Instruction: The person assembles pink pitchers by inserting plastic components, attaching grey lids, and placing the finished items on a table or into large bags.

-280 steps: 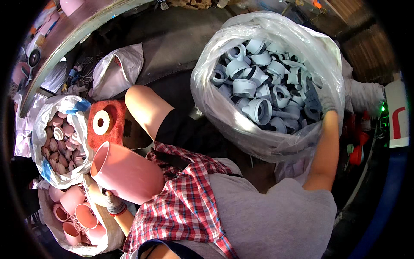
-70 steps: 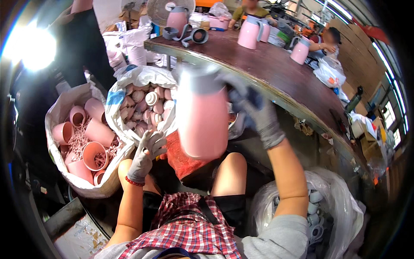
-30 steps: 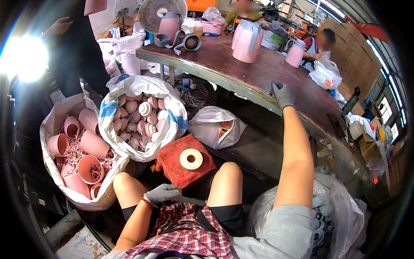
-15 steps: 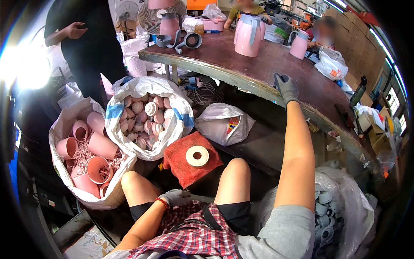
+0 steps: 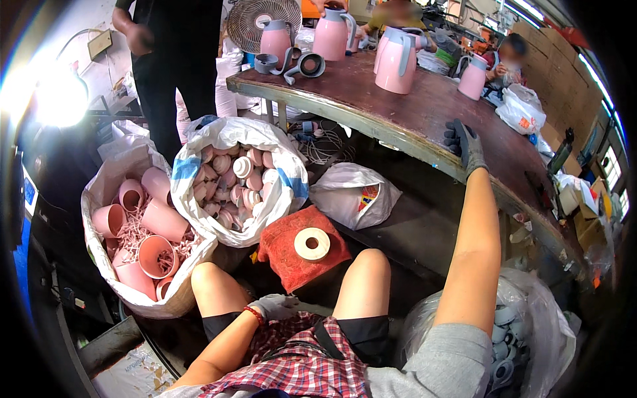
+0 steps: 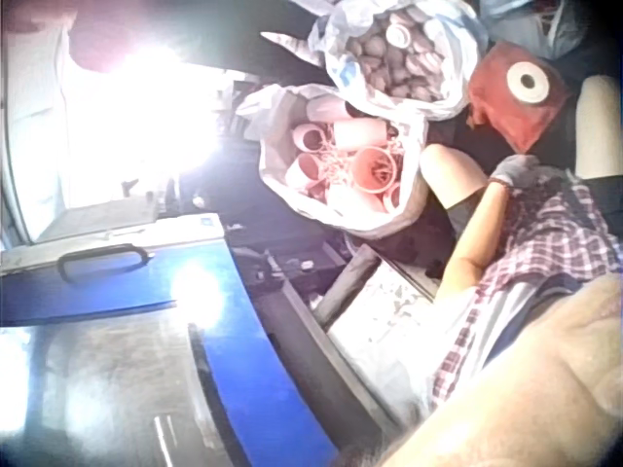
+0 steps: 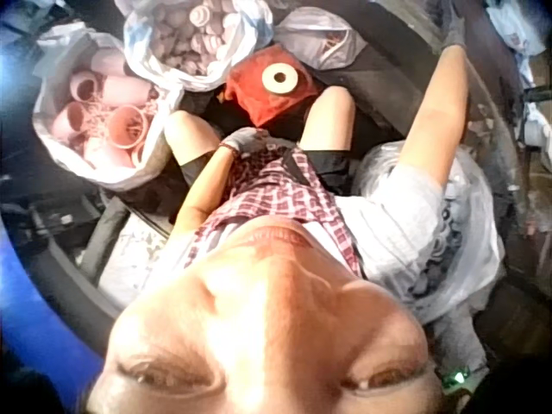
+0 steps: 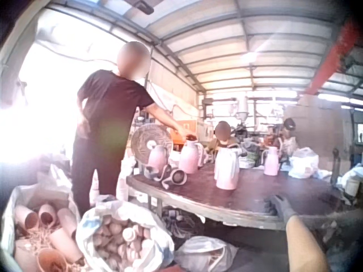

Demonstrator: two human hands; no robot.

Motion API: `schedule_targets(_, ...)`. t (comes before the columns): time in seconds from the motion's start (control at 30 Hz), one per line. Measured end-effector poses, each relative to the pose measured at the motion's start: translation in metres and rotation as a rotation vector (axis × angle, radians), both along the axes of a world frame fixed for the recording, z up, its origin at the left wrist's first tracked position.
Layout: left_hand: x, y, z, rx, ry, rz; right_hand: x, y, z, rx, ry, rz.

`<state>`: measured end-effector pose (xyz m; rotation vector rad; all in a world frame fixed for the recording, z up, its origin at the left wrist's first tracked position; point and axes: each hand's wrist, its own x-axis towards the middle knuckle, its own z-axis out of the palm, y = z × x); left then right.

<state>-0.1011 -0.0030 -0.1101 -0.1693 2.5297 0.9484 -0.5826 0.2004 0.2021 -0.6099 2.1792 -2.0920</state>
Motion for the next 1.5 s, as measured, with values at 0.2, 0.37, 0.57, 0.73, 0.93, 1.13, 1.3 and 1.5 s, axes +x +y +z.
schedule_targets(0.2,0.003,0.000,0.002,-0.007,0.092,0.028,-0.006,0.001,0.000,0.009,-0.011,0.005)
schedule_targets(0.37,0.001,0.000,-0.004,-0.012,0.098,0.020,-0.006,-0.001,0.001,-0.016,-0.052,0.040)
schedule_targets(0.57,0.004,0.007,0.014,0.011,0.154,0.044,-0.007,0.001,-0.002,-0.004,-0.015,0.030)
schedule_targets(0.73,0.000,0.011,0.026,-0.011,0.087,0.010,-0.014,0.004,-0.003,-0.003,-0.021,0.046)
schedule_targets(0.93,0.006,0.013,0.021,-0.012,0.132,0.027,-0.008,0.000,-0.002,-0.036,-0.021,0.038)
schedule_targets(1.13,0.006,0.020,0.025,-0.046,0.058,0.018,-0.022,0.005,-0.010,-0.063,-0.024,0.053)
schedule_targets(1.3,0.009,0.025,0.044,-0.056,0.000,0.037,-0.020,0.002,-0.009,-0.045,0.010,0.062)
schedule_targets(1.5,0.006,0.028,0.041,-0.066,0.073,-0.006,-0.014,0.003,-0.003,-0.056,-0.038,0.059)
